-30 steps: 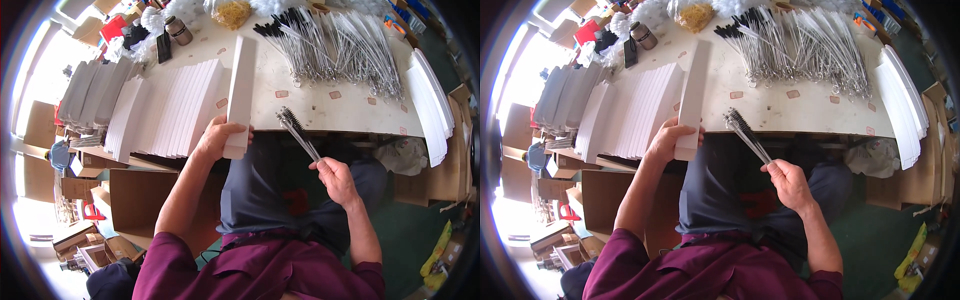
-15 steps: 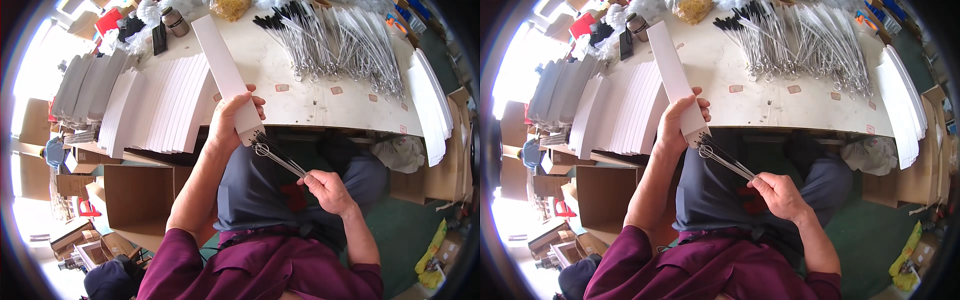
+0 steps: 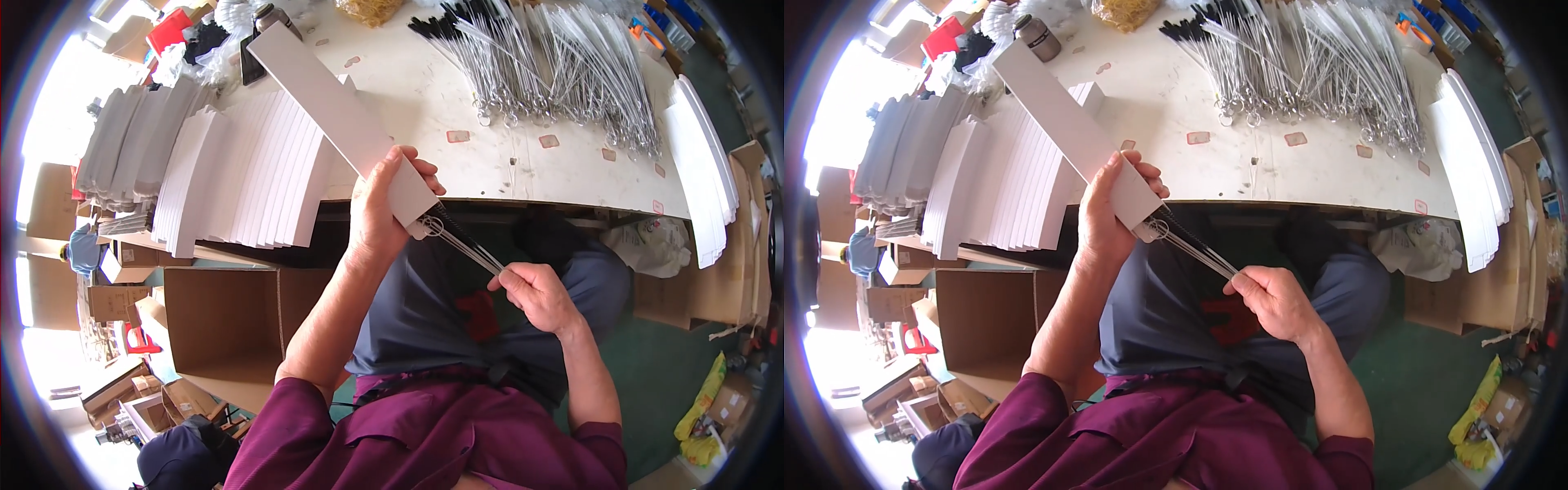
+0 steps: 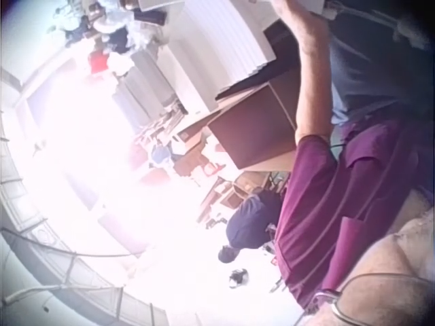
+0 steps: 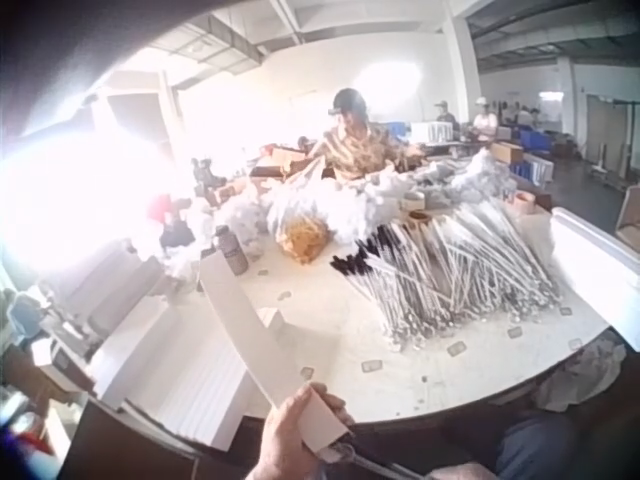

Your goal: The recorder is counting and packing small cleaning brushes into long white cardboard boxes.

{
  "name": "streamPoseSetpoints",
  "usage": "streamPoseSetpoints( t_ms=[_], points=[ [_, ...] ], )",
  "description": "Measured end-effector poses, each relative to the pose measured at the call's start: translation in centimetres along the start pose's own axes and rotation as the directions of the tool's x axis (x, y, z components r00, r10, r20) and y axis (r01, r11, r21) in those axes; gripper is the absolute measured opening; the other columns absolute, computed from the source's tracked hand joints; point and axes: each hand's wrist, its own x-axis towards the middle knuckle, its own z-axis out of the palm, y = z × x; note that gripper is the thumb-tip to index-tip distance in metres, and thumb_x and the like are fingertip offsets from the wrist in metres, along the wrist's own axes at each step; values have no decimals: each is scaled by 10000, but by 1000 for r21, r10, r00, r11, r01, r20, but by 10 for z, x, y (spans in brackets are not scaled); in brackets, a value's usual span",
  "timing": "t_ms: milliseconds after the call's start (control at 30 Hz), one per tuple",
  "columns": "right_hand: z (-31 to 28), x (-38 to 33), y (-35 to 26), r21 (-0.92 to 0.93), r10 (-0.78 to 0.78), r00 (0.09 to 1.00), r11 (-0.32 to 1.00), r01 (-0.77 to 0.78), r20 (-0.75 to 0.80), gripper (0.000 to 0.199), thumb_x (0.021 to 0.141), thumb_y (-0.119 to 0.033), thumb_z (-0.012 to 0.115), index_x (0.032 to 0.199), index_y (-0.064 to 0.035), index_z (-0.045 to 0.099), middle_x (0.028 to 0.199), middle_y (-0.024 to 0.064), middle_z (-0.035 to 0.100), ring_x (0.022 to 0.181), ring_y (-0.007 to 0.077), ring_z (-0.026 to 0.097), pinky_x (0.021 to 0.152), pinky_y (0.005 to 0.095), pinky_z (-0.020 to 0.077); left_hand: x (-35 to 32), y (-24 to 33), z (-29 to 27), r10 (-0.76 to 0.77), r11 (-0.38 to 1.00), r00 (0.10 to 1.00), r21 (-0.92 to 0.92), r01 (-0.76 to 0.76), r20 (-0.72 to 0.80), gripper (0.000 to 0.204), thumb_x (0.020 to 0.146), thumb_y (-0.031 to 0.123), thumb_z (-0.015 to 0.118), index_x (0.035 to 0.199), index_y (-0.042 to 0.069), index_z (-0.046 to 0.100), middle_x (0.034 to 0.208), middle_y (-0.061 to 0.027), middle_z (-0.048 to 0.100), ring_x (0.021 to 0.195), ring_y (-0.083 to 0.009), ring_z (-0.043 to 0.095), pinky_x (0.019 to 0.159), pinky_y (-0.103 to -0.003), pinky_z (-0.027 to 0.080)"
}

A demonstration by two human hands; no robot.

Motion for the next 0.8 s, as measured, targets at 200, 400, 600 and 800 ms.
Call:
streamPoseSetpoints(
  t_ms=[200,400,600,800],
  points=[
    [7,21,-12,-46,-1,1000,999,1,0,285,1092,-198,534,1050,39,685,690,-30,497,635,61,451,592,256,408,-14,-34,-1,-80,986,997,-148,77,-18,394,1034,410,599,1099,22,608,973,-186,688,886,-312,690,883,-493,575],
    [1,33,-17,-79,-22,998,996,27,54,262,1092,-182,530,1088,29,686,713,-21,527,657,71,485,620,258,436,-8,-23,-6,-107,977,993,-194,94,-57,388,1034,420,592,1086,36,622,980,-181,691,898,-307,678,947,-506,542],
    [-3,32,-21,-178,-11,1000,984,14,17,248,1085,-165,542,1122,28,693,690,-5,542,650,79,509,614,270,446,-9,-28,-5,-110,980,993,-170,103,-30,433,1030,460,583,1105,35,609,975,-186,691,925,-320,680,944,-517,540],
    [4,39,-24,-182,-33,999,983,26,-35,267,1069,-187,564,1190,32,658,744,61,625,694,128,582,662,313,484,-21,-50,6,-142,980,990,-140,140,-7,449,1059,463,531,1147,25,577,1023,-207,701,982,-338,678,977,-524,530]
  ],
)
